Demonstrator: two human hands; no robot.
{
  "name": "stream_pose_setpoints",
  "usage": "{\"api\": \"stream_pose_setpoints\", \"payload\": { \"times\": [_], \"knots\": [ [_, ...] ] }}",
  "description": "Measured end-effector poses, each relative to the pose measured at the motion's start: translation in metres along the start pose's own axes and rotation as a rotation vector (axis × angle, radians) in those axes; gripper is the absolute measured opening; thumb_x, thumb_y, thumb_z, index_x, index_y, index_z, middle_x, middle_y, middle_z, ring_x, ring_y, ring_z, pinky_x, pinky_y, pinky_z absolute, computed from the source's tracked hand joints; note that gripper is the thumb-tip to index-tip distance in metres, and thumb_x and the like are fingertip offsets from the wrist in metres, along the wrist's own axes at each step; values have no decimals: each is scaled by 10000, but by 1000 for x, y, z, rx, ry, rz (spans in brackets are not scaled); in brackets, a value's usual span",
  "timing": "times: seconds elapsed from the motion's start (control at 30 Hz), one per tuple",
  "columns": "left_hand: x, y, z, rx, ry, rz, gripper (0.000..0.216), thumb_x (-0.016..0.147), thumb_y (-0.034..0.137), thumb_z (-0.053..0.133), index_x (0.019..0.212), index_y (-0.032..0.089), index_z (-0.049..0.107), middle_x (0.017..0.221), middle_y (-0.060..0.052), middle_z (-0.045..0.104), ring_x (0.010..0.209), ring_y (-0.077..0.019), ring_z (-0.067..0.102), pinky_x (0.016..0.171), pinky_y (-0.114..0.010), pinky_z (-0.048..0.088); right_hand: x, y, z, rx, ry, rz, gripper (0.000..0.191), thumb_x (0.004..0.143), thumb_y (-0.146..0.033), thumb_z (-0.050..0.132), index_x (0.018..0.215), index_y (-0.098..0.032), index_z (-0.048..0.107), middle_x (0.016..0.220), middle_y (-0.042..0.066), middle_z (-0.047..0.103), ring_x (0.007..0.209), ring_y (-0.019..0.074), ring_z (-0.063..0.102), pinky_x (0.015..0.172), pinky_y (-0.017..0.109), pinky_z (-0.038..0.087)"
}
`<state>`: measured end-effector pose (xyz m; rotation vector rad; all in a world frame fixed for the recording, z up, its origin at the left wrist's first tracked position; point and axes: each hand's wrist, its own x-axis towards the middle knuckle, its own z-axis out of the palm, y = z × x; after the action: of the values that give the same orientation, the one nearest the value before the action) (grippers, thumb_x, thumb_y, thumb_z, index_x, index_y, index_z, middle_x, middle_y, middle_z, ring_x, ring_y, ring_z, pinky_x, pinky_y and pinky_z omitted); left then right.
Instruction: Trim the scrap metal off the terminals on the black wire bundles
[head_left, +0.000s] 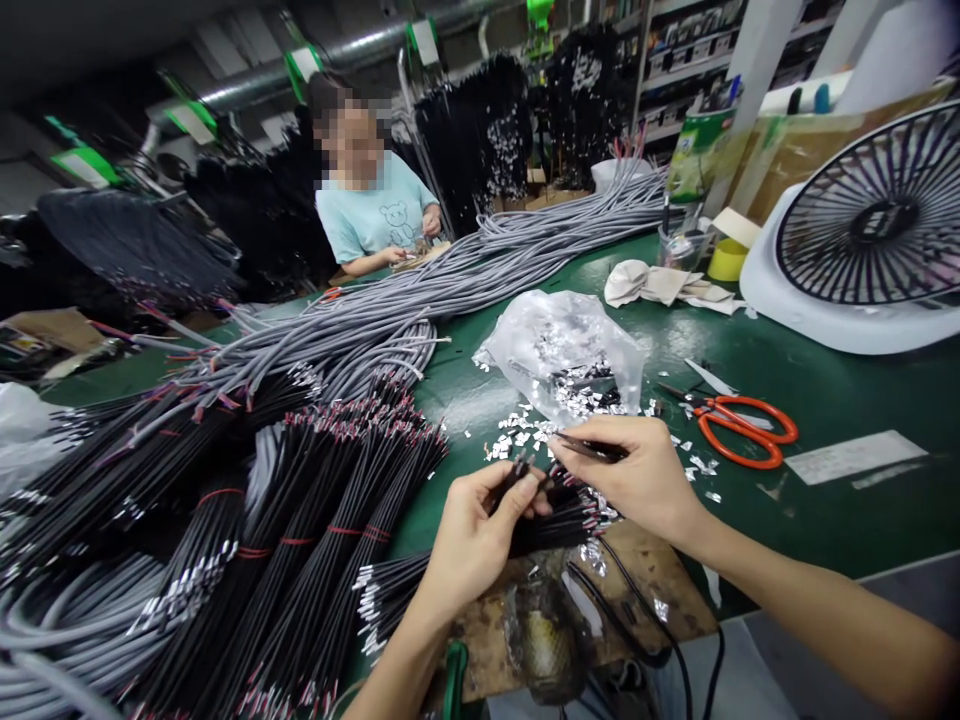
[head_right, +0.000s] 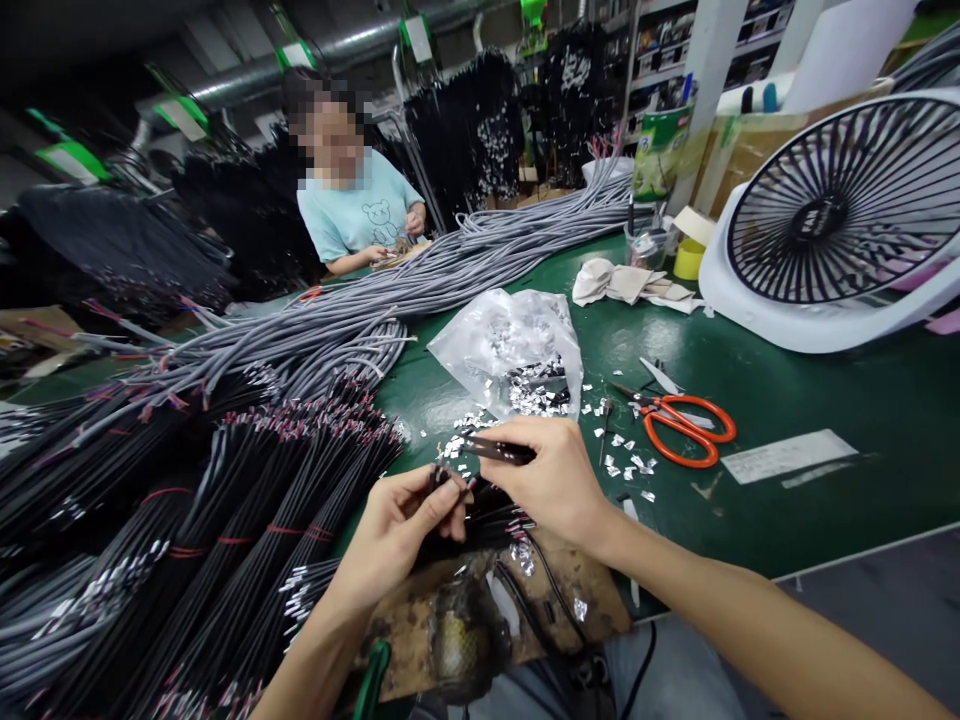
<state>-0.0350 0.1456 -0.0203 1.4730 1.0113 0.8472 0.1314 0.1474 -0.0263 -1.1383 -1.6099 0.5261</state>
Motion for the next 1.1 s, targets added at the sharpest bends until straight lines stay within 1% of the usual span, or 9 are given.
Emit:
{"api": "stream_pose_setpoints", "payload": {
  "times": [0.1, 0.2, 0.3, 0.4, 0.5, 0.57, 0.7, 0.93, 1.1],
  "knots": [
    [3, 0, -1, 50, 104, 42, 186, 792, 285, 578, 826, 127, 670, 730, -35, 634, 685, -143, 553, 657, -229, 437, 0, -1, 0, -29, 35, -27, 90, 743, -214, 639, 791, -187, 710, 723, 26, 695, 618, 151, 616, 574, 263, 476],
    [4, -2, -1, 77, 161, 16, 202, 784, 297, 585, 787, 113, 670, 641, -21, 628, 596, -130, 548, 588, -219, 443, -2, -3, -1, -87, 61, -87, 246, 755, -282, 645, 976, -176, 670, 871, 56, 684, 752, 172, 619, 682, 290, 480],
    [3, -3, -1, 92, 263, 14, 199, 741, 295, 634, 684, 105, 654, 590, -23, 636, 560, -129, 571, 558, -212, 449, -4, -4, -2, -87, 7, -157, 327, 794, -295, 603, 1096, -168, 608, 961, 67, 656, 855, 173, 596, 768, 295, 460],
    [2, -2, 1, 68, 322, 8, 191, 707, 289, 668, 648, 112, 628, 527, -2, 605, 484, -112, 565, 487, -196, 439, -4, -2, -2, -72, -27, -161, 272, 853, -293, 529, 1091, -181, 599, 988, 61, 644, 903, 162, 582, 808, 283, 441],
    [0, -1, 2, 27, 335, -13, 214, 694, 296, 678, 614, 121, 585, 430, 50, 500, 344, -65, 469, 360, -166, 363, -3, 2, -2, -80, -58, -101, 244, 901, -268, 448, 1088, -182, 579, 1022, 55, 627, 941, 155, 569, 822, 282, 428],
    [-1, -1, 2, 12, 337, -14, 232, 688, 293, 682, 587, 124, 558, 398, 70, 455, 300, -43, 415, 316, -150, 322, -2, 3, -2, -112, -120, -65, 233, 897, -261, 453, 1076, -180, 579, 1014, 53, 619, 940, 163, 564, 817, 298, 428],
    [-1, 0, 4, -11, 344, 11, 232, 670, 261, 697, 564, 126, 539, 390, 73, 469, 306, -37, 428, 324, -135, 348, -2, 1, -2, -144, -209, -47, 227, 861, -278, 510, 1035, -181, 619, 931, 46, 610, 859, 165, 573, 767, 306, 442],
    [-3, 0, 4, 38, 363, 34, 239, 652, 241, 711, 540, 128, 533, 438, 50, 541, 374, -60, 500, 386, -153, 413, -4, 0, -3, -146, -204, -120, 214, 867, -274, 508, 1003, -202, 657, 873, 22, 616, 785, 132, 578, 712, 270, 441],
    [-1, -5, 2, 80, 399, 70, 272, 625, 255, 730, 520, 136, 510, 480, 42, 532, 427, -77, 499, 410, -179, 413, -6, 1, -2, -179, -193, -149, 210, 868, -280, 506, 982, -210, 668, 858, 18, 624, 741, 125, 584, 676, 260, 443]
  ]
}}
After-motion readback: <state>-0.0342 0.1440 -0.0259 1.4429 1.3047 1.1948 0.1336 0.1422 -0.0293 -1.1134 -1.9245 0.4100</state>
